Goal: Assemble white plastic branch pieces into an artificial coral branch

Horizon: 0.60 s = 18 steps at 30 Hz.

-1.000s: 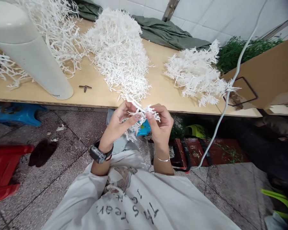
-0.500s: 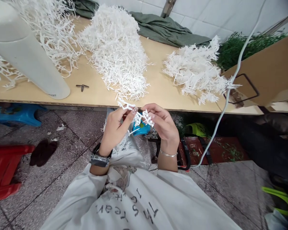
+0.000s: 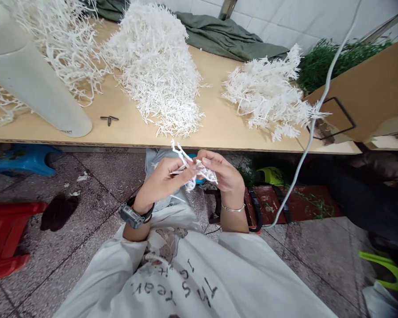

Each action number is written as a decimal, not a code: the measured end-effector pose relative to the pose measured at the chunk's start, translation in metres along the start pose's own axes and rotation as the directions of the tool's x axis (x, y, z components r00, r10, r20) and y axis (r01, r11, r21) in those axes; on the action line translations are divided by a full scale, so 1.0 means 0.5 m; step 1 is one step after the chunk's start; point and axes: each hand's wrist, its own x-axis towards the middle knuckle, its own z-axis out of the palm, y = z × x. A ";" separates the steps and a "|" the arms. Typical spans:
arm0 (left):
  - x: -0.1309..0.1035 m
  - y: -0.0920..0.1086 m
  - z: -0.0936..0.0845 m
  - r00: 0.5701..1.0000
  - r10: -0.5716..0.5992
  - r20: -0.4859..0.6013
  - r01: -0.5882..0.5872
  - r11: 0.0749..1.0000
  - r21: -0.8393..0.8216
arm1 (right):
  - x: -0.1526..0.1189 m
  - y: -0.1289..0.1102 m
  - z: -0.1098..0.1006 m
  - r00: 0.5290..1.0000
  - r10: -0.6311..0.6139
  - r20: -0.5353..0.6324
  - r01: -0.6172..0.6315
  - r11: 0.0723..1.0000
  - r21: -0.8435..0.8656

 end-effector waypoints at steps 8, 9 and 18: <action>0.016 -0.021 0.012 0.968 -0.007 0.251 0.113 0.905 -0.411 | -0.023 0.000 -0.007 0.983 -0.098 0.154 0.078 0.988 0.133; 0.016 -0.027 0.019 0.971 -0.009 0.239 0.128 0.864 -0.487 | -0.023 0.005 0.000 0.973 -0.142 0.181 0.110 0.978 0.178; 0.014 -0.051 0.072 0.977 0.133 0.167 0.069 0.545 -0.836 | -0.010 0.050 0.058 0.909 -0.387 -0.158 0.351 0.912 -0.214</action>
